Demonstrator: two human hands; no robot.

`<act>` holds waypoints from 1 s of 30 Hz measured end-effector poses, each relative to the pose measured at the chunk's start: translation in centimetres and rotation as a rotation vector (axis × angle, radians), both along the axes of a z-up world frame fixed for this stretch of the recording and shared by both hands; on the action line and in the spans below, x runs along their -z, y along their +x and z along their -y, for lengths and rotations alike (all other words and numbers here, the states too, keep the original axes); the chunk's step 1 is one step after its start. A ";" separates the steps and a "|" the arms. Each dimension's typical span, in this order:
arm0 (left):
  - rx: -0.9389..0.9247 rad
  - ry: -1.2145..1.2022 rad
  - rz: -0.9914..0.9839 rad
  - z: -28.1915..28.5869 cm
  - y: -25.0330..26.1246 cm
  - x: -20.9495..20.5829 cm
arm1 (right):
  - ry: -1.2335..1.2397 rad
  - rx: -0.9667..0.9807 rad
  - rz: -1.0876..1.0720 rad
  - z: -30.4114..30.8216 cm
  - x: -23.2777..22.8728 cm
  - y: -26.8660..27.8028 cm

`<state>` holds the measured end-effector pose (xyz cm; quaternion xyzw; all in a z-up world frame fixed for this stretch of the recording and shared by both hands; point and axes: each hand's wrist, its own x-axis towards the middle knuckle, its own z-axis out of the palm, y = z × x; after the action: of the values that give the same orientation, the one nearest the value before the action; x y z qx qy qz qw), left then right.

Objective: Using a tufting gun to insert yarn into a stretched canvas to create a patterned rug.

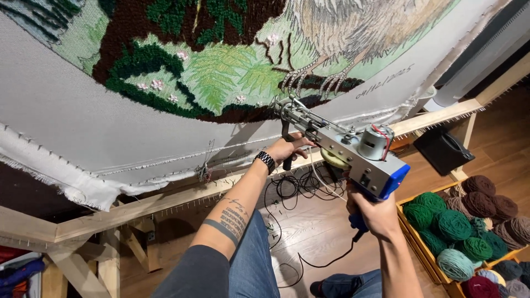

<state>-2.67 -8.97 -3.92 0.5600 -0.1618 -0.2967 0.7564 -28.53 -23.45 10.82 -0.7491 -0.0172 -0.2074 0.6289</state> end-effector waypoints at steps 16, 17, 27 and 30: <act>0.080 0.210 0.150 -4.2 -5.3 -7.1 | 0.202 0.016 0.035 -0.9 1.6 -2.5; 0.067 0.233 0.124 -4.8 -6.0 -8.0 | 0.230 0.008 0.028 -0.8 2.4 -2.4; 0.026 0.302 0.053 -6.4 -4.4 -6.0 | 0.506 -0.004 -0.169 -2.8 5.0 -1.5; 0.037 0.317 0.089 -6.6 -3.5 -5.3 | 0.507 0.004 -0.178 -2.9 4.9 -1.4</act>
<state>-6.13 -2.37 1.36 0.6818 -0.1566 -0.3071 0.6452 -29.92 -20.58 5.93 -0.5830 0.0919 -0.1396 0.7951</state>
